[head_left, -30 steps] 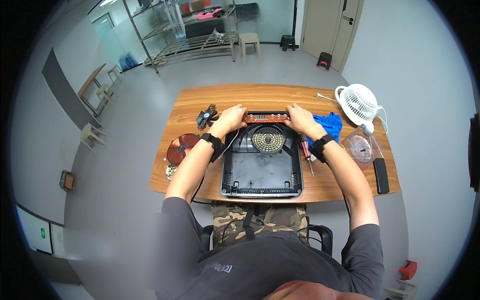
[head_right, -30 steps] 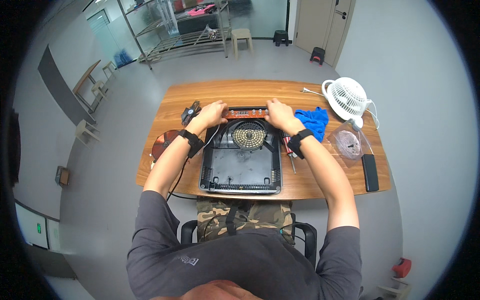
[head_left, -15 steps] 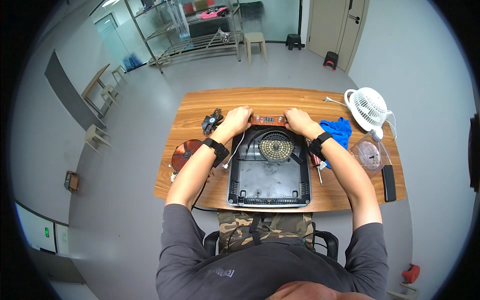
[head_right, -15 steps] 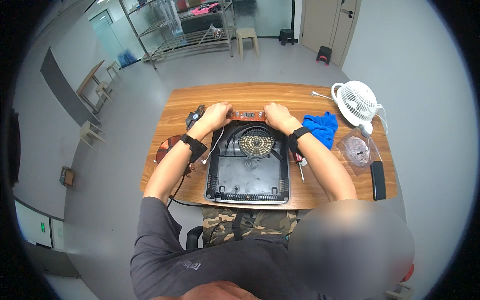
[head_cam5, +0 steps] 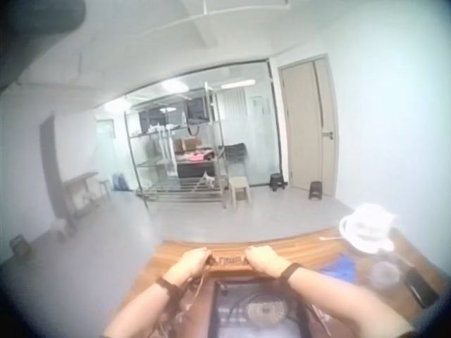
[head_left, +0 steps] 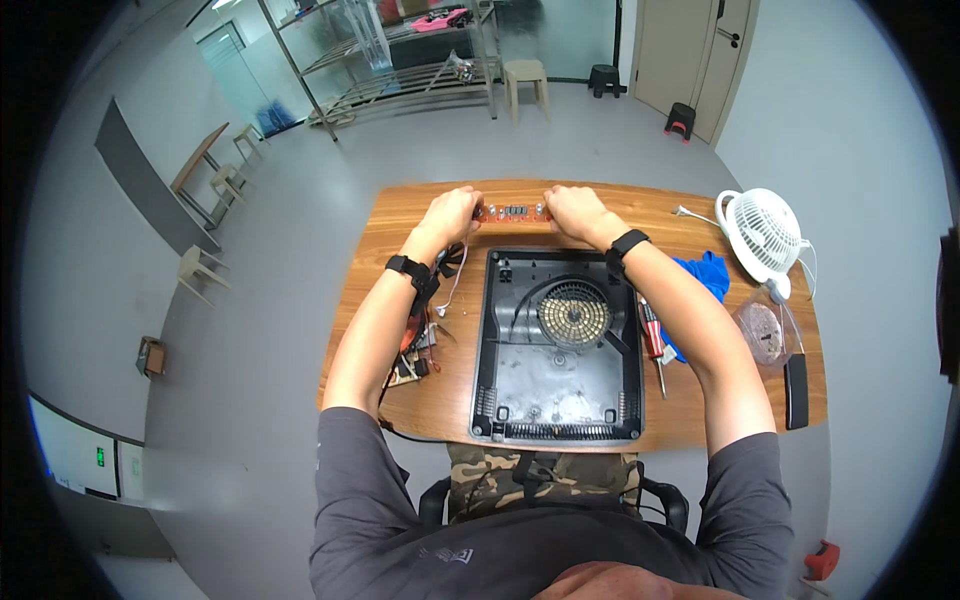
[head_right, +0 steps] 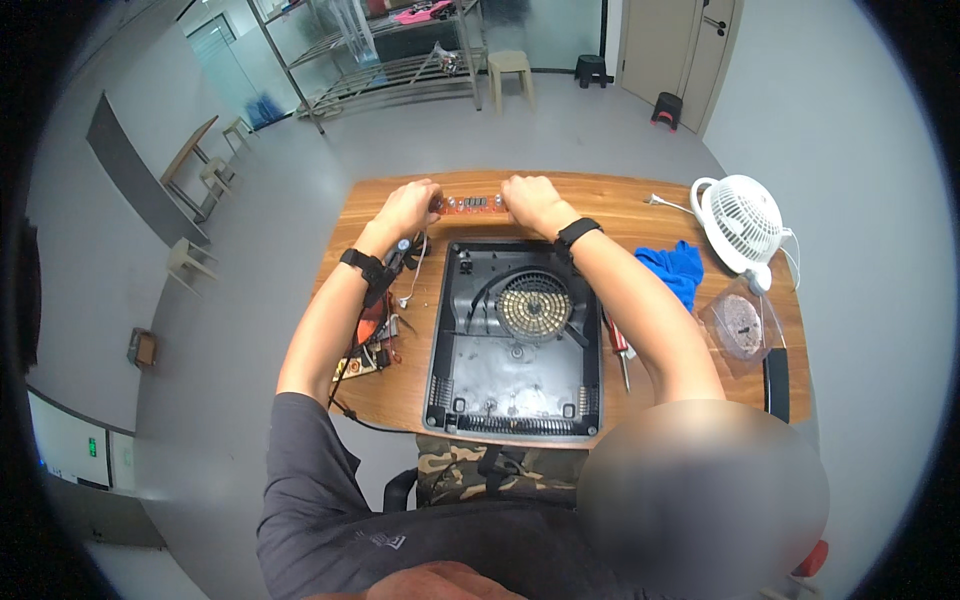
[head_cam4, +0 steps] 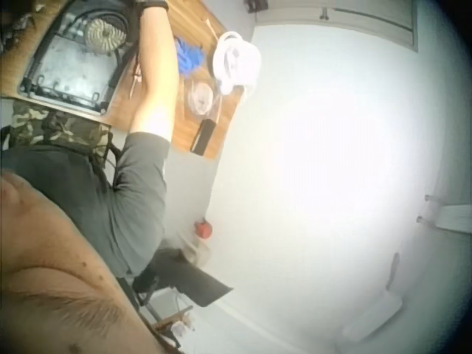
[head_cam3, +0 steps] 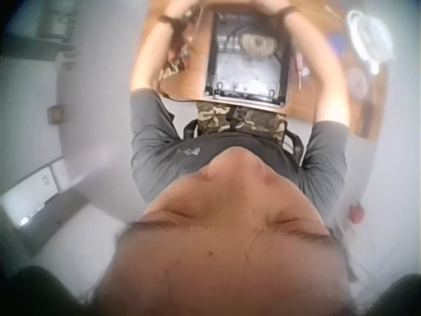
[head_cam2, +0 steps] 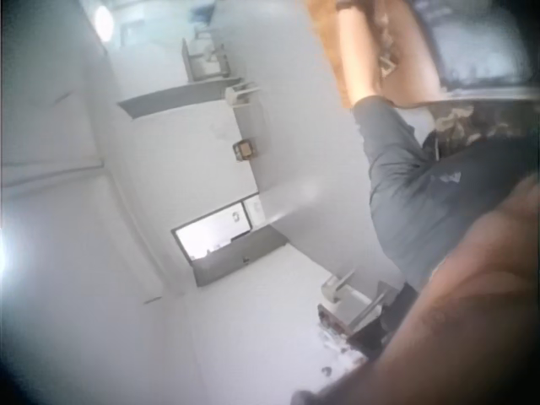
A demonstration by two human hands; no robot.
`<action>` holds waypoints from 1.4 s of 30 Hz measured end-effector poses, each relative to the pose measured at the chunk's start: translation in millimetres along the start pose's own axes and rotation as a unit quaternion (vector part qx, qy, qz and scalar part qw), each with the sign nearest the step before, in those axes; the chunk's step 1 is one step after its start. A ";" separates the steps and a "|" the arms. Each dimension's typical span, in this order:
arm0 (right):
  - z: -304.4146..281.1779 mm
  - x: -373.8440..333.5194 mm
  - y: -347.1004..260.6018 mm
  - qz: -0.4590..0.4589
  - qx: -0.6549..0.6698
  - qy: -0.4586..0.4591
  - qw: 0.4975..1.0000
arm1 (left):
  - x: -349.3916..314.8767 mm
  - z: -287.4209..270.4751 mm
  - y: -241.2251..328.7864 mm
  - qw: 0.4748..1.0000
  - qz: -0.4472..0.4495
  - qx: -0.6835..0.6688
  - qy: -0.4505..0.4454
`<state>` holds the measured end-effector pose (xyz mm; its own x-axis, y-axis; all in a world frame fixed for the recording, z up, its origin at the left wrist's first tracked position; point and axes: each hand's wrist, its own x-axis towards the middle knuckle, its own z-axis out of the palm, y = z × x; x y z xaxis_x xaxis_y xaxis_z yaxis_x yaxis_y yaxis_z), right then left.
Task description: The person disassembles a small electronic device on a wooden table. They use a screwdriver to remove screws and separate internal components, then wipe the device's interior with a blue cloth.
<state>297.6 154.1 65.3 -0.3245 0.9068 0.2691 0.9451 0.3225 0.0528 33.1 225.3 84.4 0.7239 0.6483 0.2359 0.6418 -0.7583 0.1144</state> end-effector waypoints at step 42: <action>-17.4 -98.8 53.9 0.151 0.059 -0.119 0.980 | -57.9 27.3 38.4 0.981 -0.125 -0.019 -0.147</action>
<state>381.2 77.1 58.3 -0.0436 0.9988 0.0233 0.9928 0.0459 -0.1109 22.8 160.5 48.8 0.5897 0.8023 -0.0920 0.8033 -0.5710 0.1696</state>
